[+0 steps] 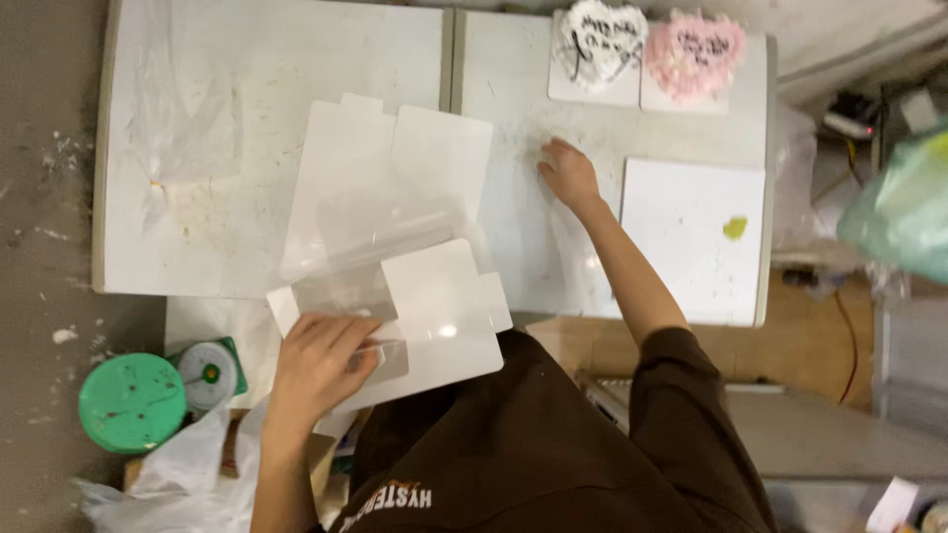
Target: The person assembles white cardboard cake boxes by folding the flaps and inserting clear plastic windows. They then place decorated cake boards into the assembled boxes and close the lids.
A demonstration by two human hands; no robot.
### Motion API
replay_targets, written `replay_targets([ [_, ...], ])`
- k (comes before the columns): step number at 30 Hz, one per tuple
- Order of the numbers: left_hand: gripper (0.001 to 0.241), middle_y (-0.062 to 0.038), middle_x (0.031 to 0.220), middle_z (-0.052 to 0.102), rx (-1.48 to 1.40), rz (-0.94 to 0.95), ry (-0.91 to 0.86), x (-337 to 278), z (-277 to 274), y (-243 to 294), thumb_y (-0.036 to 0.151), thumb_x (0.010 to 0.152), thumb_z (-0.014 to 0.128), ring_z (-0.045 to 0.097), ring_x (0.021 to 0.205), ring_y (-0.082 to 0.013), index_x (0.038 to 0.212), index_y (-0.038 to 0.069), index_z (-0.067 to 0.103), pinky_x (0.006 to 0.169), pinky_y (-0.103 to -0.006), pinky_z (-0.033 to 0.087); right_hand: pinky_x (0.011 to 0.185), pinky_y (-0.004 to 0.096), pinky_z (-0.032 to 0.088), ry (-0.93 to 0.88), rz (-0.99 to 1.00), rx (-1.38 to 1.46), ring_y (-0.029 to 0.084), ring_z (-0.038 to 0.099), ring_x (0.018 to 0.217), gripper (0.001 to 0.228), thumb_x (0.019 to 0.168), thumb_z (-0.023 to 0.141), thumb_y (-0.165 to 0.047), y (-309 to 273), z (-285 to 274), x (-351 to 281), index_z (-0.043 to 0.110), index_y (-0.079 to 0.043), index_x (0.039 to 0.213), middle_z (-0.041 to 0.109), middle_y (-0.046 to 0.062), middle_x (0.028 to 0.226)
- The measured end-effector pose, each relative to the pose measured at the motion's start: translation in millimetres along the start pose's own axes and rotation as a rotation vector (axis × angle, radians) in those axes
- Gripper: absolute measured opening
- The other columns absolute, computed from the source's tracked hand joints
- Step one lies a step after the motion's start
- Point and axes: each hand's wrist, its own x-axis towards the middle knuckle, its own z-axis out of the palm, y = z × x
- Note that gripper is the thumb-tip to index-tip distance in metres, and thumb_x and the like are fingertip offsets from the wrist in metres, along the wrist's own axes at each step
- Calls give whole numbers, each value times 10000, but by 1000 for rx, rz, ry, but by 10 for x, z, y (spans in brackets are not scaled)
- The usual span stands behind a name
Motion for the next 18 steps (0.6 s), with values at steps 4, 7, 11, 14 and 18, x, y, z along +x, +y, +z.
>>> replay_targets([
  [4,308,-66,880,742,-21,-169,29,-76,204,213,103,713,781,700,798,-242,1014,73,721,810,-388,516,1224,425,273,1,-226,-309,428,244,1521,767,981,653,-335,231,265,898,352,109,1529,269,315,1641],
  [7,321,-55,829,747,-34,-285,36,-198,339,354,106,699,792,705,750,-223,1013,73,732,801,-387,518,1256,520,105,33,-79,-387,425,75,1553,859,1055,528,-483,124,519,974,176,104,1575,150,312,1654],
  [11,347,-55,793,748,-27,-400,55,-210,468,412,120,660,811,699,710,-229,998,78,744,782,-380,525,1251,511,50,-3,-132,-336,417,24,1549,923,1023,461,-545,91,588,796,130,120,1572,114,323,1661],
  [14,356,-55,777,739,-23,-407,55,-204,516,401,118,655,814,701,730,-239,1001,76,744,796,-380,527,1257,510,70,-56,-265,-334,401,54,1562,905,1030,452,-553,147,518,517,147,95,1584,133,294,1670],
  [18,351,-44,755,736,-40,-344,22,-59,536,303,112,665,819,717,744,-225,1005,74,740,819,-394,522,1272,533,85,-27,-328,-338,334,129,1584,849,1031,460,-558,277,439,60,211,4,1615,204,192,1694],
])
